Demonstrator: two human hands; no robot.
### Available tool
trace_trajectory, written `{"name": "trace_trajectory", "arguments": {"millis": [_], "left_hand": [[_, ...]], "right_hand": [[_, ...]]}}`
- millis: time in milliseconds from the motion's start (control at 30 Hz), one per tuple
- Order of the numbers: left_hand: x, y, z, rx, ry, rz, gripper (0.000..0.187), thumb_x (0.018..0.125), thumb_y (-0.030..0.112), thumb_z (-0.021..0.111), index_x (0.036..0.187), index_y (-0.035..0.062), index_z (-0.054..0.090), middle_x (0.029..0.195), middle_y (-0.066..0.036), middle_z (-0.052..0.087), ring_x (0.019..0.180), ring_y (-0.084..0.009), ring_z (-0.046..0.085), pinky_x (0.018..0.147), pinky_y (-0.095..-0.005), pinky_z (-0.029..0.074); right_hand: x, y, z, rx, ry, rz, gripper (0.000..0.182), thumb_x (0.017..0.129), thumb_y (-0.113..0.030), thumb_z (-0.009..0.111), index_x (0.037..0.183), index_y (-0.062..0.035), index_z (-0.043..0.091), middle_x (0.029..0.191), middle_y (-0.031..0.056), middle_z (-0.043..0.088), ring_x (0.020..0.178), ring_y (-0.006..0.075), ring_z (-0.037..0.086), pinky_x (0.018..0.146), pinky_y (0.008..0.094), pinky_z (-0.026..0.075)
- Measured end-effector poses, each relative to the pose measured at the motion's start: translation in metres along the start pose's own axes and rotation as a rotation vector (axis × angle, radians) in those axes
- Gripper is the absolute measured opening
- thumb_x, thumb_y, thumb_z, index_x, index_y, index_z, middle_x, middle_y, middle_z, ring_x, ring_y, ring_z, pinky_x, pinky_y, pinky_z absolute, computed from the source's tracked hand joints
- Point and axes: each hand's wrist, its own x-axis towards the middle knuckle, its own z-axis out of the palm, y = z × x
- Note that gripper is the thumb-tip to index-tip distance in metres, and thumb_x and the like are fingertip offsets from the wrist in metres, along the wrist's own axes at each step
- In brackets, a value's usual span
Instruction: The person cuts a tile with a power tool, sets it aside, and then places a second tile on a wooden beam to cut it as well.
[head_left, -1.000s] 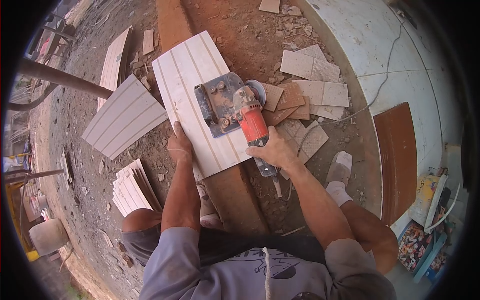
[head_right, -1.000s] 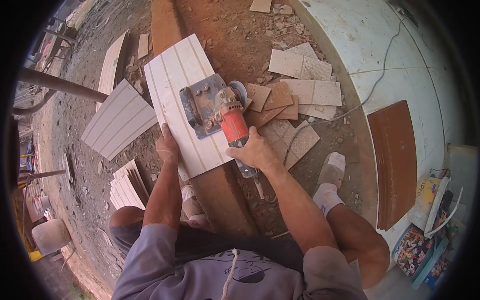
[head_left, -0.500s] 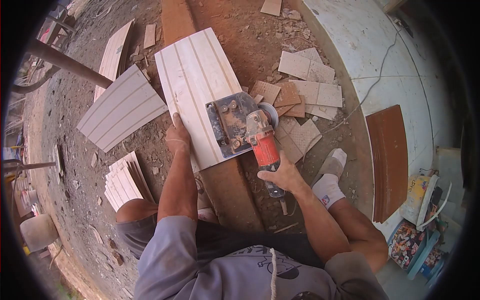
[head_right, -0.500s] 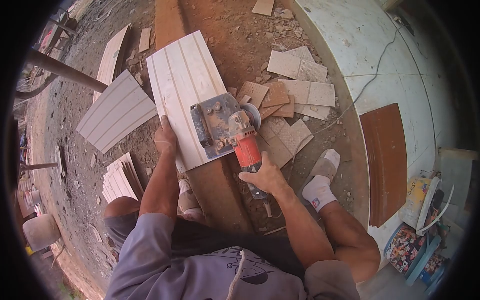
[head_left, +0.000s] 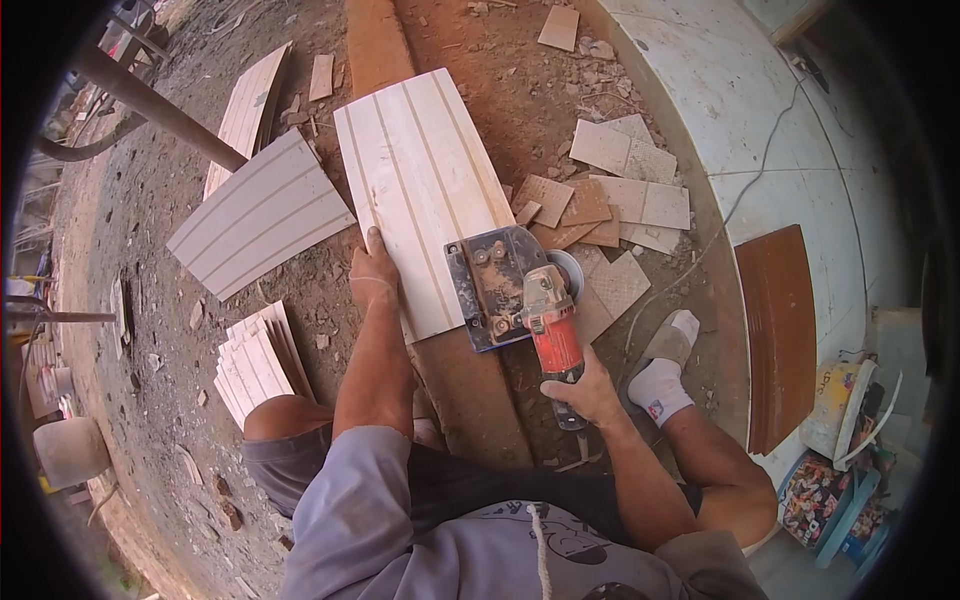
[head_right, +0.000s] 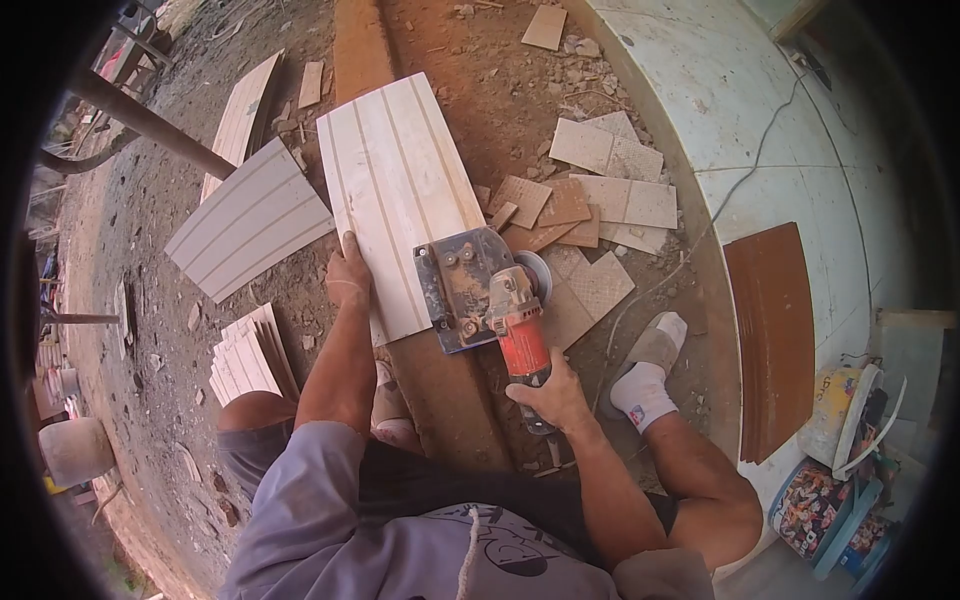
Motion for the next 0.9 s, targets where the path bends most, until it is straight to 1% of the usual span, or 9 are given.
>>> {"name": "trace_trajectory", "arguments": {"millis": [233, 433, 500, 533, 600, 667, 800, 833, 900], "left_hand": [[0.000, 0.003, 0.001, -0.047, 0.078, 0.063, 0.062, 0.094, 0.059, 0.048, 0.124, 0.0054, 0.055, 0.122, -0.021, 0.062, 0.113, -0.0378, 0.059, 0.091, -0.0494, 0.047], [-0.001, 0.015, 0.016, 0.070, 0.262, 0.164, 0.054, 0.093, 0.049, 0.056, 0.127, 0.0075, 0.054, 0.140, -0.018, 0.047, 0.131, -0.0348, 0.043, 0.106, -0.0512, 0.032], [-0.006, 0.033, 0.029, 0.120, 0.264, 0.353, 0.063, 0.091, 0.050, 0.057, 0.135, 0.0058, 0.049, 0.146, -0.021, 0.040, 0.139, -0.0351, 0.032, 0.111, -0.0571, 0.021], [-0.015, 0.048, 0.031, 0.124, 0.271, 0.368, 0.063, 0.091, 0.050, 0.057, 0.135, 0.0058, 0.049, 0.146, -0.021, 0.040, 0.139, -0.0351, 0.032, 0.111, -0.0571, 0.021], [-0.038, 0.081, 0.039, 0.179, 0.190, 0.523, 0.074, 0.089, 0.054, 0.057, 0.142, 0.0040, 0.043, 0.150, -0.025, 0.033, 0.144, -0.0388, 0.023, 0.112, -0.0636, 0.015], [-0.055, 0.114, 0.050, 0.212, 0.077, 0.566, 0.082, 0.088, 0.058, 0.057, 0.145, 0.0025, 0.039, 0.153, -0.027, 0.027, 0.146, -0.0427, 0.015, 0.111, -0.0699, 0.010], [-0.078, 0.164, 0.091, 0.331, -0.074, 0.488, 0.104, 0.081, 0.064, 0.062, 0.153, 0.0011, 0.020, 0.156, -0.030, 0.015, 0.146, -0.0489, 0.004, 0.107, -0.0761, 0.006], [-0.083, 0.170, 0.099, 0.382, -0.066, 0.449, 0.105, 0.081, 0.060, 0.066, 0.154, 0.0022, 0.016, 0.157, -0.031, 0.012, 0.146, -0.0498, 0.003, 0.107, -0.0759, 0.007], [-0.082, 0.184, 0.102, 0.428, -0.069, 0.411, 0.108, 0.080, 0.055, 0.069, 0.155, 0.0033, 0.011, 0.157, -0.032, 0.009, 0.146, -0.0507, 0.001, 0.107, -0.0758, 0.008]], "right_hand": [[-0.025, -0.017, -0.016, -0.013, 0.024, 0.000, 0.070, 0.063, -0.034, 0.085, 0.114, 0.0015, 0.052, 0.102, 0.0219, 0.067, 0.096, 0.0352, 0.066, 0.085, 0.0420, 0.051], [-0.048, -0.012, -0.030, 0.220, 0.127, -0.076, 0.060, 0.064, -0.031, 0.084, 0.106, -0.0002, 0.054, 0.091, 0.0137, 0.065, 0.083, 0.0249, 0.064, 0.078, 0.0381, 0.051], [-0.050, -0.022, -0.046, 0.338, 0.205, -0.203, 0.057, 0.066, -0.032, 0.084, 0.105, -0.0008, 0.055, 0.089, 0.0098, 0.064, 0.080, 0.0195, 0.062, 0.075, 0.0349, 0.051], [-0.050, -0.028, -0.054, 0.354, 0.212, -0.208, 0.057, 0.066, -0.032, 0.084, 0.105, -0.0008, 0.055, 0.089, 0.0098, 0.064, 0.080, 0.0195, 0.062, 0.075, 0.0349, 0.051], [-0.049, -0.042, -0.072, 0.425, 0.280, -0.262, 0.057, 0.067, -0.031, 0.083, 0.106, -0.0004, 0.054, 0.088, 0.0077, 0.062, 0.078, 0.0167, 0.060, 0.073, 0.0328, 0.050], [-0.051, -0.050, -0.086, 0.525, 0.278, -0.286, 0.059, 0.068, -0.029, 0.083, 0.109, 0.0000, 0.053, 0.089, 0.0070, 0.061, 0.078, 0.0154, 0.059, 0.072, 0.0315, 0.050], [-0.042, -0.057, -0.097, 0.772, 0.380, -0.369, 0.056, 0.071, -0.022, 0.080, 0.113, -0.0001, 0.052, 0.090, 0.0050, 0.060, 0.076, 0.0125, 0.058, 0.071, 0.0286, 0.050], [-0.040, -0.060, -0.099, 0.797, 0.370, -0.421, 0.056, 0.071, -0.022, 0.080, 0.113, -0.0001, 0.052, 0.090, 0.0050, 0.060, 0.076, 0.0125, 0.058, 0.071, 0.0286, 0.050], [-0.044, -0.056, -0.106, 0.735, 0.417, -0.294, 0.054, 0.071, -0.020, 0.079, 0.113, -0.0001, 0.052, 0.090, 0.0044, 0.060, 0.074, 0.0120, 0.058, 0.070, 0.0283, 0.050]]}}
